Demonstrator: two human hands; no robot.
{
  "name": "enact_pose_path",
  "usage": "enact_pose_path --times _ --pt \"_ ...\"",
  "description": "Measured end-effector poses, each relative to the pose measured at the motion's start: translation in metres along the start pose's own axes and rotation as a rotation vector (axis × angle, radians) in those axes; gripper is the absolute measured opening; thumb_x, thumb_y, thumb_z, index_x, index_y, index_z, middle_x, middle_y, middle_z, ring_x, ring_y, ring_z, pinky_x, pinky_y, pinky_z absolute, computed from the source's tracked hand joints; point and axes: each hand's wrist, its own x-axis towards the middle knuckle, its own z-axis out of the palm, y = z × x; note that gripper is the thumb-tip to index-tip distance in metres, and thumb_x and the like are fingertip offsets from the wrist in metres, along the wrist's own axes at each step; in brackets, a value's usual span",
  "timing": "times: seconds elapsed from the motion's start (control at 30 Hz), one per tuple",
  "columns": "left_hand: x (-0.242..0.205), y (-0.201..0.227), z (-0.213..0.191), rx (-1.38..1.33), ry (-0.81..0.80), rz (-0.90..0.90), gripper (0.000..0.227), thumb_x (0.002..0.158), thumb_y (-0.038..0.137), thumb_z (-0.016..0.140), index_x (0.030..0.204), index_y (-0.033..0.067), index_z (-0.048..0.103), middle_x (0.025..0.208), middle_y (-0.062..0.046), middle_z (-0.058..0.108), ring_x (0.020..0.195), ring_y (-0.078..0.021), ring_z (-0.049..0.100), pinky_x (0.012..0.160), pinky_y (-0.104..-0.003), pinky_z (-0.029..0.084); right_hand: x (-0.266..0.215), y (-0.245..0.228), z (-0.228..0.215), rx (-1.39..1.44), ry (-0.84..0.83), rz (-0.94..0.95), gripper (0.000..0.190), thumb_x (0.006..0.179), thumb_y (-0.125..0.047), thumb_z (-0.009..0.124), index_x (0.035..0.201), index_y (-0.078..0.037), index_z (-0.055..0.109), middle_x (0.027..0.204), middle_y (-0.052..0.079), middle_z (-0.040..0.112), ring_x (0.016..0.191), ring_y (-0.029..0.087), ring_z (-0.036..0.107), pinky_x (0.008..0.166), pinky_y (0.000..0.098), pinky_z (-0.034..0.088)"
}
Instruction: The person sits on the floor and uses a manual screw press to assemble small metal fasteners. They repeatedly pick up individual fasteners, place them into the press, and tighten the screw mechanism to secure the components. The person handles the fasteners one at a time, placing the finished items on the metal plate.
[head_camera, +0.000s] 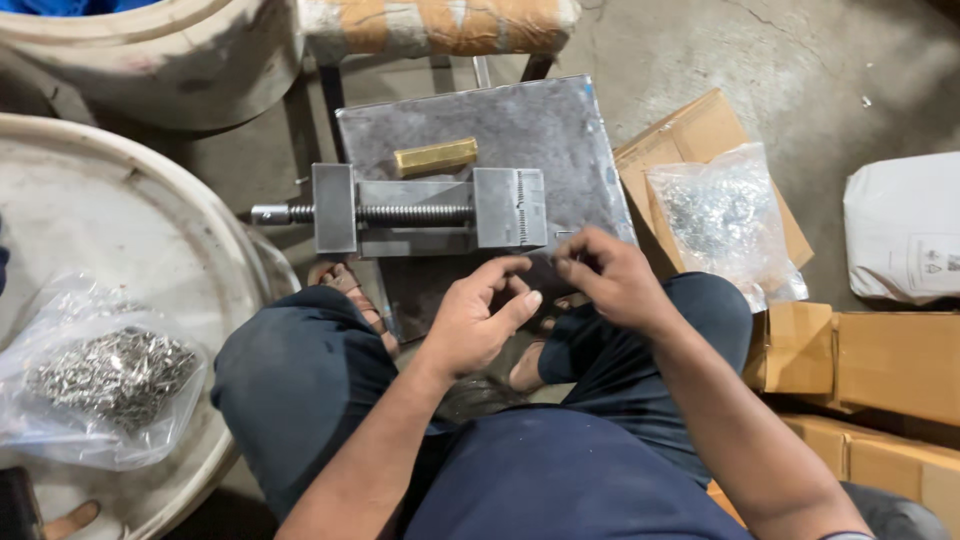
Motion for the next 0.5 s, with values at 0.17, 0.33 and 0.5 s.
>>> enact_pose_path --times 0.17,0.33,0.5 --pt "0.003 -0.005 0.003 0.055 -0.037 0.029 0.027 0.101 0.022 0.066 0.114 -0.0023 0.068 0.087 0.000 0.070 0.081 -0.0055 0.062 0.074 -0.024 0.054 -0.028 -0.001 0.006 0.595 -0.178 0.400 0.018 0.100 -0.020 0.069 0.105 -0.003 0.065 0.081 -0.002 0.062 0.065 0.004 0.051 0.054 0.0200 0.039" --pt "-0.002 -0.009 -0.003 -0.103 -0.064 -0.020 0.023 0.109 0.018 0.061 0.101 -0.0023 0.068 0.084 0.002 0.065 0.080 -0.0044 0.055 0.072 -0.024 0.051 -0.026 -0.016 0.027 0.572 -0.112 0.259 0.015 0.100 -0.016 0.069 0.107 -0.003 0.068 0.086 -0.001 0.067 0.072 0.005 0.056 0.063 0.0211 0.045" --pt "0.002 -0.016 -0.006 -0.406 -0.068 -0.111 0.021 0.107 0.018 0.059 0.102 -0.0002 0.067 0.085 0.003 0.065 0.078 -0.0048 0.060 0.072 -0.024 0.055 -0.016 -0.037 0.036 -0.122 0.127 -0.342 0.010 0.095 -0.007 0.074 0.102 -0.002 0.070 0.096 0.005 0.068 0.085 0.013 0.066 0.074 0.0267 0.053"
